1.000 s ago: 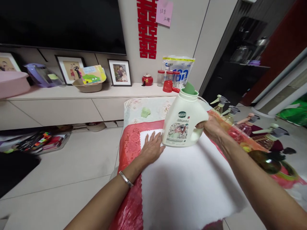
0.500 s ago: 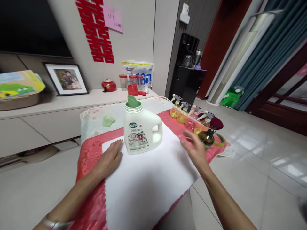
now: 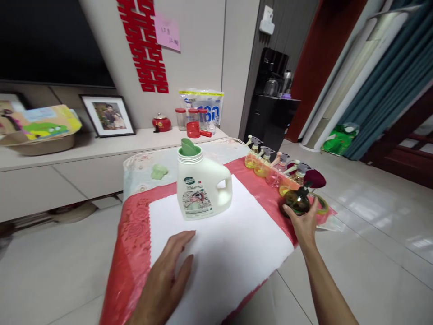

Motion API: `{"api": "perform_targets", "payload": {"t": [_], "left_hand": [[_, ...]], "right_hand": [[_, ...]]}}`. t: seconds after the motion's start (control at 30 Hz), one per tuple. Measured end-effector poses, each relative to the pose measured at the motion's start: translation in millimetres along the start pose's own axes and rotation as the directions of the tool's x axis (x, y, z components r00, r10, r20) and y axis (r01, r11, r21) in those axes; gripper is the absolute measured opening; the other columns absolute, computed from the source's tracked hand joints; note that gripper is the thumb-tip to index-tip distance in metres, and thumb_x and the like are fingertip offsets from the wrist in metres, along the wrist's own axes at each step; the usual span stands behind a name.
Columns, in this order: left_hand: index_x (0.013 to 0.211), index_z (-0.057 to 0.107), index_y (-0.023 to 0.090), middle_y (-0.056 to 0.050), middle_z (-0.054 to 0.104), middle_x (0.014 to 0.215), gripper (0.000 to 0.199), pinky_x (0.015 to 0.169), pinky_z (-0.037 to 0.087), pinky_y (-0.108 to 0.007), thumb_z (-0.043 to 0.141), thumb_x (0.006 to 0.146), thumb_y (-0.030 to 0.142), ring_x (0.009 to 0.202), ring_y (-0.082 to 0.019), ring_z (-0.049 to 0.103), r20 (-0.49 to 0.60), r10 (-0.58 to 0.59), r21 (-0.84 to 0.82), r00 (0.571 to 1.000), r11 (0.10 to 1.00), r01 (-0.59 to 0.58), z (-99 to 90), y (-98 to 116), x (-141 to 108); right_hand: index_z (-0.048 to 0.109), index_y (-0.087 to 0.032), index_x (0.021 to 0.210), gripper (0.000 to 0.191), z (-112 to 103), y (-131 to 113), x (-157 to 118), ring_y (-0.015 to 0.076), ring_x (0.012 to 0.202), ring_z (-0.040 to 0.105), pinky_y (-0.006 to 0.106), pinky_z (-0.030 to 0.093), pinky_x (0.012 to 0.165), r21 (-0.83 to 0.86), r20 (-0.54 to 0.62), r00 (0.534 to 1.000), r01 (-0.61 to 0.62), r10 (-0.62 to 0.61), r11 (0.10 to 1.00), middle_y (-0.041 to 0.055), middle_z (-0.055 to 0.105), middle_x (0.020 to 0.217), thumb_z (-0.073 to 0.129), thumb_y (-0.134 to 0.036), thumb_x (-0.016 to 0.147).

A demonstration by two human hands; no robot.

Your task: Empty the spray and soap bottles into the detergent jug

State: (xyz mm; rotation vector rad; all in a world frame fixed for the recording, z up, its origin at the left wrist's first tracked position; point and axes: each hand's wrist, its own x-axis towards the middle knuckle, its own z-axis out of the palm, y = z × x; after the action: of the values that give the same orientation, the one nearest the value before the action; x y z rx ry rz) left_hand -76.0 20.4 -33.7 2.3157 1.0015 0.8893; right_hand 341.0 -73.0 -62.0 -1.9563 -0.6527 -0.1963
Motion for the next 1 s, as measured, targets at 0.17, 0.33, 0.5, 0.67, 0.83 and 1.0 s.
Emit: {"api": "perform_targets", "payload": {"t": [0.17, 0.33, 0.5, 0.67, 0.83, 1.0], "left_hand": [[0.133, 0.056, 0.038, -0.005, 0.069, 0.125, 0.040, 0.085, 0.064, -0.035, 0.050, 0.095, 0.030, 0.107, -0.022, 0.071, 0.084, -0.054, -0.170, 0.995, 0.983, 0.068, 17.7, 10.1, -15.6], [0.132, 0.058, 0.038, -0.004, 0.071, 0.120, 0.043, 0.086, 0.062, -0.034, 0.051, 0.092, 0.022, 0.103, -0.021, 0.070, 0.117, -0.037, -0.267, 0.992, 0.961, 0.067, 20.3, 24.8, -9.1], [0.123, 0.064, 0.027, -0.007, 0.073, 0.119, 0.032, 0.096, 0.057, -0.036, 0.050, 0.095, 0.023, 0.109, -0.021, 0.069, 0.107, 0.052, -0.347, 0.993, 0.938, -0.012, -7.0, 60.0, 33.8], [0.133, 0.060, 0.022, -0.011, 0.067, 0.136, 0.039, 0.113, 0.045, -0.045, 0.052, 0.096, 0.027, 0.130, -0.026, 0.060, 0.221, 0.036, -0.543, 0.975, 0.834, 0.092, -30.8, 91.8, 80.5], [0.137, 0.060, 0.021, -0.013, 0.065, 0.140, 0.047, 0.110, 0.047, -0.045, 0.063, 0.090, 0.027, 0.132, -0.029, 0.059, 0.513, 0.200, -0.775, 0.835, 0.526, 0.350, -46.1, 92.7, 92.5], [0.112, 0.074, 0.020, -0.008, 0.075, 0.115, 0.034, 0.098, 0.050, -0.039, 0.073, 0.077, 0.023, 0.112, -0.028, 0.067, 0.573, 0.107, -0.763, 0.812, 0.431, 0.482, -48.3, 87.2, 87.4]], "right_hand": [[0.019, -0.006, 0.163, 0.149, 2.2, -4.2, 4.4, 0.0407, 0.127, 0.044, 0.057, 0.033, 0.114, 0.028, -0.022, 0.999, -0.040, 0.041, 0.999, 0.0223, 0.039, 0.143, 0.075, -0.082, 0.048], [0.031, -0.010, 0.160, 0.135, -6.1, -24.0, -0.4, 0.0366, 0.132, 0.043, 0.052, 0.033, 0.118, 0.096, 0.017, 0.999, 0.045, -0.047, 0.994, 0.0167, 0.040, 0.145, 0.075, -0.080, 0.053], [0.023, -0.017, 0.162, 0.120, -6.6, -57.9, -44.4, 0.0291, 0.136, 0.044, 0.039, 0.043, 0.114, 0.472, 0.450, 0.869, -0.036, -0.205, 0.881, 0.0143, 0.036, 0.150, 0.084, -0.059, 0.068], [0.020, -0.017, 0.162, 0.116, 2.4, -94.5, -98.9, 0.0286, 0.140, 0.040, 0.035, 0.043, 0.115, 0.596, 0.754, 0.529, -0.302, -0.390, 0.744, 0.0151, 0.034, 0.151, 0.085, -0.055, 0.073], [0.022, -0.018, 0.164, 0.128, 11.9, -99.7, -124.1, 0.0347, 0.139, 0.040, 0.039, 0.047, 0.110, 0.489, 0.871, 0.281, -0.418, -0.403, 0.765, 0.0162, 0.035, 0.150, 0.089, -0.059, 0.063], [0.030, -0.016, 0.161, 0.123, 18.5, -99.7, -124.7, 0.0362, 0.143, 0.033, 0.042, 0.040, 0.117, 0.440, 0.897, 0.218, -0.354, -0.385, 0.825, 0.0164, 0.031, 0.152, 0.087, -0.066, 0.064]]}}
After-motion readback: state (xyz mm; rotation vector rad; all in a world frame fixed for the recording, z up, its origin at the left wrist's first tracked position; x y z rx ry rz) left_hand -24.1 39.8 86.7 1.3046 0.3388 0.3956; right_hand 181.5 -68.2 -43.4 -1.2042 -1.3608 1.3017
